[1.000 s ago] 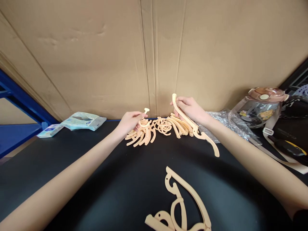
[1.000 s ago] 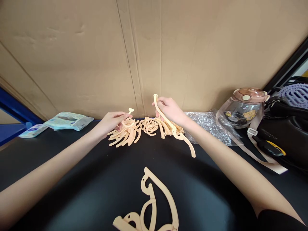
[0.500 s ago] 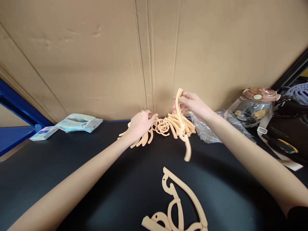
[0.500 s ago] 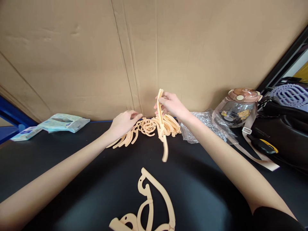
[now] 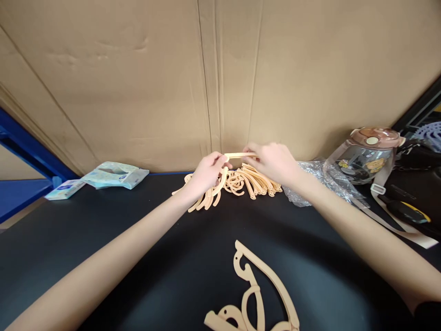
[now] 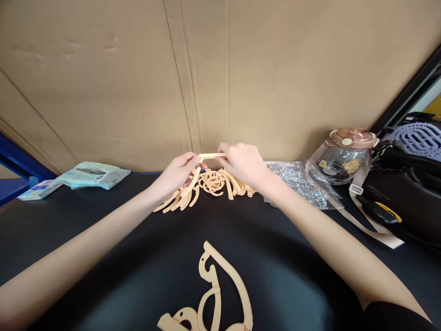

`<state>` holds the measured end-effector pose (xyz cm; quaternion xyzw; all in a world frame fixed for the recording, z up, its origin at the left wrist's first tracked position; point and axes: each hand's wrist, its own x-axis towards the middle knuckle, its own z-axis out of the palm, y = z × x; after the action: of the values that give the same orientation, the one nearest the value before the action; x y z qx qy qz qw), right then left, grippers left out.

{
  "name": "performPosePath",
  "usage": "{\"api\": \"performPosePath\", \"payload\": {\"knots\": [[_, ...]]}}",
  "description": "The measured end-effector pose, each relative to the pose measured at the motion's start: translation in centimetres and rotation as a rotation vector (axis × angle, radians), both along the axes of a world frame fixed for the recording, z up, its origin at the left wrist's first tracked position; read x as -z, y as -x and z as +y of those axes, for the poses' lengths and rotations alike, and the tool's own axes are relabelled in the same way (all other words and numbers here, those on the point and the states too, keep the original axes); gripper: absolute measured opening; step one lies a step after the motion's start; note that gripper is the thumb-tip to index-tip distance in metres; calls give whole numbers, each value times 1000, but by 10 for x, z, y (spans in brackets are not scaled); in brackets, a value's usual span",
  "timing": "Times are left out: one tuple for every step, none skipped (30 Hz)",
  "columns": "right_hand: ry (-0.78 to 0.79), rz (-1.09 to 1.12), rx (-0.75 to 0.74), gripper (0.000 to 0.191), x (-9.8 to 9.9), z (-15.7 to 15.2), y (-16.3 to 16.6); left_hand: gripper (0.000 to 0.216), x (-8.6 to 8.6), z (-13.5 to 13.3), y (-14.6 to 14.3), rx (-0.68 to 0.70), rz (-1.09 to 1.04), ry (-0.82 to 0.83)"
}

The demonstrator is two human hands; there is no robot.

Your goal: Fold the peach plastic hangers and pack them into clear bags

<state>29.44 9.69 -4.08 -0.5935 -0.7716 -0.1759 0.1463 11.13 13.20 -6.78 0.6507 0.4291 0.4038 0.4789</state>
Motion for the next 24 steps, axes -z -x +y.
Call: {"api": "performPosePath", "payload": {"knots": [[-14, -77, 16, 25, 3, -3, 7, 20, 1, -1, -2, 1, 13, -14], [-20, -130, 24, 27, 6, -5, 14, 19, 3, -2, -3, -1, 25, -32], [-17, -157, 22, 27, 9, -7, 19, 19, 4, -2, -4, -7, 36, -54], [-9, -171, 13, 28, 11, -8, 23, 19, 6, -2, -4, -14, 49, -80], [-2, -189, 5, 28, 12, -9, 25, 18, 8, -1, -4, -21, 65, -109], [5, -206, -1, 27, 13, -9, 26, 18, 9, 0, -4, -28, 83, -138], [11, -219, -7, 26, 14, -9, 27, 19, 10, 1, -3, -33, 103, -166], [17, -230, -13, 25, 16, -8, 26, 19, 11, 1, -3, -38, 124, -195], [23, -239, -20, 25, 17, -7, 26, 19, 11, 1, -3, -43, 146, -222], [31, -247, -30, 27, 19, -6, 25, 20, 10, 0, -3, -49, 170, -248], [40, -251, -39, 30, 22, -5, 24, 20, 10, -1, -3, -57, 195, -273], [51, -251, -48, 32, 25, -3, 23, 20, 10, -3, -3, -66, 223, -297], [64, -247, -56, 33, 28, -1, 22, 20, 9, -5, -3, -76, 252, -320], [79, -238, -61, 34, 31, 1, 21, 19, 9, -7, -3, -86, 281, -342], [93, -224, -65, 34, 34, 3, 20, 18, 10, -8, -3, -94, 309, -362], [107, -205, -67, 35, 36, 6, 18, 18, 10, -9, -3, -100, 337, -380], [121, -183, -70, 35, 39, 8, 17, 17, 10, -10, -3, -105, 363, -396], [134, -159, -74, 35, 40, 9, 17, 18, 10, -11, -3, -109, 387, -408], [146, -134, -80, 34, 42, 11, 16, 20, 10, -11, -2, -112, 408, -418], [159, -109, -89, 33, 42, 11, 16, 21, 10, -11, -1, -112, 426, -427], [172, -85, -101, 32, 43, 12, 16, 22, 10, -11, 1, -110, 440, -434], [186, -62, -113, 32, 43, 12, 17, 23, 10, -11, 3, -105, 452, -439], [199, -41, -125, 32, 43, 11, 18, 23, 10, -10, 4, -98, 461, -442], [213, -22, -134, 33, 42, 11, 19, 23, 10, -10, 6, -91, 467, -444]]}}
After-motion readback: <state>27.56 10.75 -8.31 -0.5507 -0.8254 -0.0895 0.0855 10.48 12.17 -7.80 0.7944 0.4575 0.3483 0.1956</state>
